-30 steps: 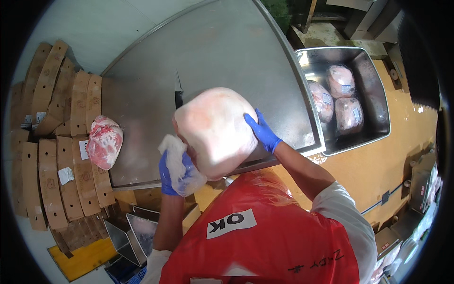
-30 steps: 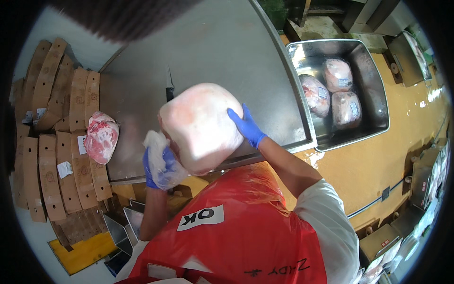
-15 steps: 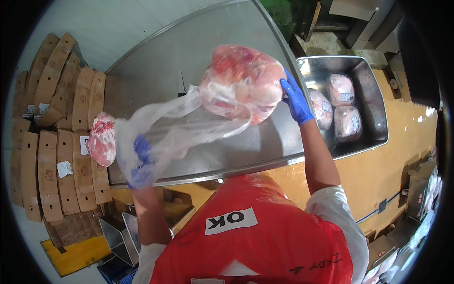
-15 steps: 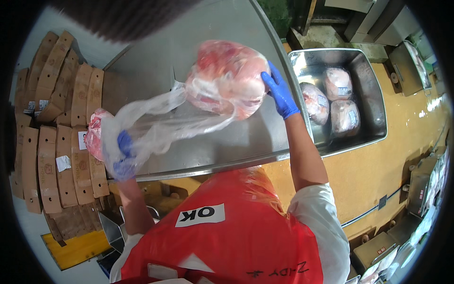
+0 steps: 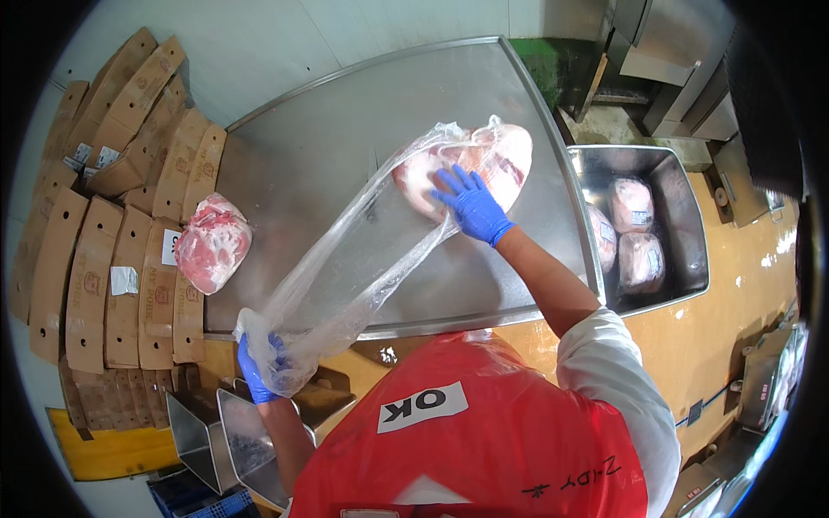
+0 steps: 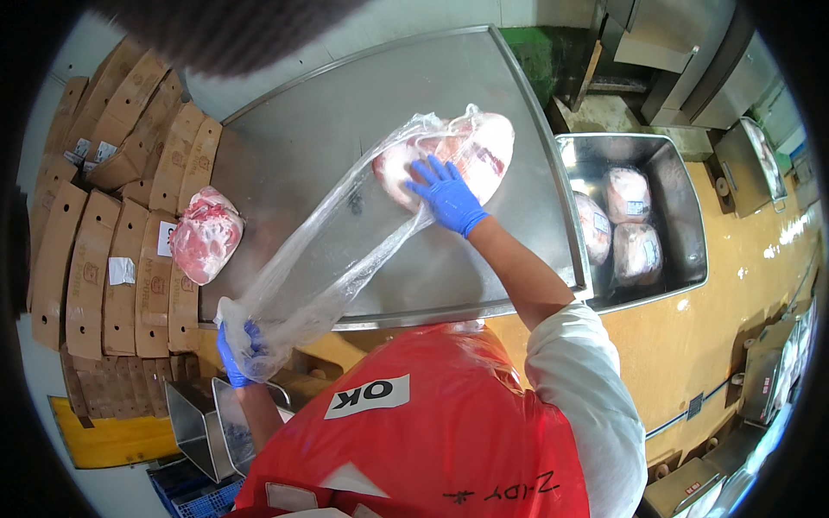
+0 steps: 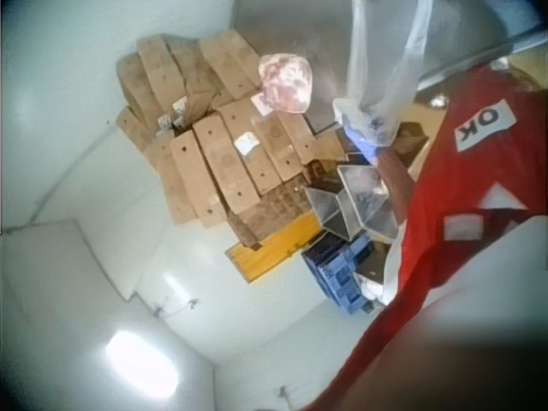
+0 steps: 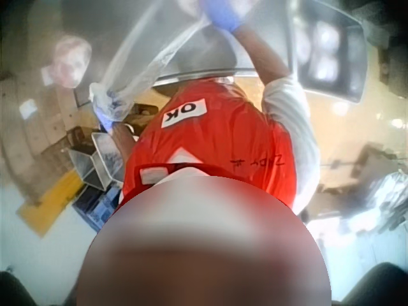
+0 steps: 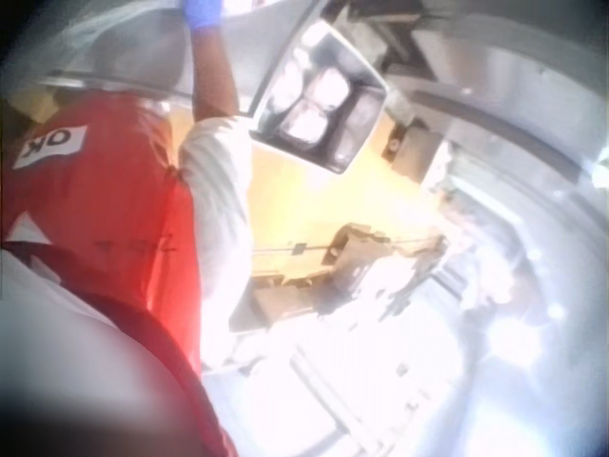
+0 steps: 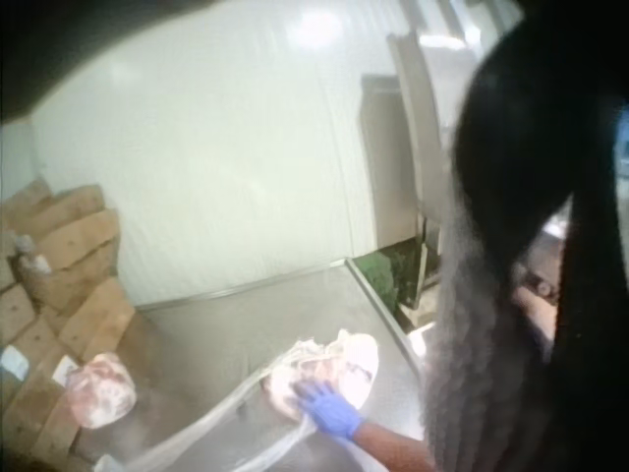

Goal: The person trims fat from a large piece of raw meat using a knife, then places the trimmed meat into a metal tray. They wipe the table, unwrap another packaged meat piece, trim it, and place it in the tray.

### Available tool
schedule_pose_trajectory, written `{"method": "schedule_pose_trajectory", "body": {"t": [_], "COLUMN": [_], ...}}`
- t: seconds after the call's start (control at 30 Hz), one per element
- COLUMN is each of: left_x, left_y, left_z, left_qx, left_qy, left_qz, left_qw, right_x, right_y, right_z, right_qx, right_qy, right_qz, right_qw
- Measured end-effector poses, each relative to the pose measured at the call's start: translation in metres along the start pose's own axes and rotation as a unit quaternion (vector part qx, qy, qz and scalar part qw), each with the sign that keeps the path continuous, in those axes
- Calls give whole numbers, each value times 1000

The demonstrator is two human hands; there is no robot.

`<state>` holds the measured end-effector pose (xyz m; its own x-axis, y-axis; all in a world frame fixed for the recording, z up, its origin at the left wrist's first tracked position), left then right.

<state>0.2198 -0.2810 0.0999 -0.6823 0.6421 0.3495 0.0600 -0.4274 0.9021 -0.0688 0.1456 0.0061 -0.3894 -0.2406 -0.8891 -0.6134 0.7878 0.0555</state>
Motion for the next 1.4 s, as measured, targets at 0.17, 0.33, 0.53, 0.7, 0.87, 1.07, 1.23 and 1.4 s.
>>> {"method": "schedule_pose_trajectory", "body": {"t": [0.17,0.33,0.53,0.7,0.87,1.07,1.23,1.4], "left_x": [-55,-121,51,197,222,50,-53,-31], "left_y": [1,-45,-94,-146,-194,-125,-200,-275], "left_z": [-4,-51,-61,-79,-51,-297,-225,-90], "left_qx": [-20,40,326,346,360,259,-88,-272], "left_qy": [-8,-9,-252,-357,-368,-108,-115,-324], "left_qz": [81,-53,-246,-446,-506,-688,-199,-75], "left_qw": [996,998,878,744,693,670,969,903], "right_x": [2,-3,-29,-33,-43,-54,-39,-41], "right_y": [-24,-41,-45,-55,-54,-48,-38,-5], "right_z": [11,154,237,248,271,328,400,331], "right_qx": [55,135,285,266,301,305,449,478], "right_qy": [-109,-204,-192,-203,-198,-269,-224,-114], "right_qz": [-79,-111,-73,-11,19,-6,-332,-440], "right_qw": [989,963,936,942,933,913,799,752]}}
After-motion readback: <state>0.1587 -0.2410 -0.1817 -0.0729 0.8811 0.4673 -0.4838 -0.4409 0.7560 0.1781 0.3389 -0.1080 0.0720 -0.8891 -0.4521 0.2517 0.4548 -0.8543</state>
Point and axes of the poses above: each hand's wrist, its own z-axis away from the middle knuckle, its own x-axis out of the palm, y = z × x, the point moved 7 cm from there along -z, towards the middle knuckle, and after that the axes turned 12 degrees about z, right-handed, at the moved point
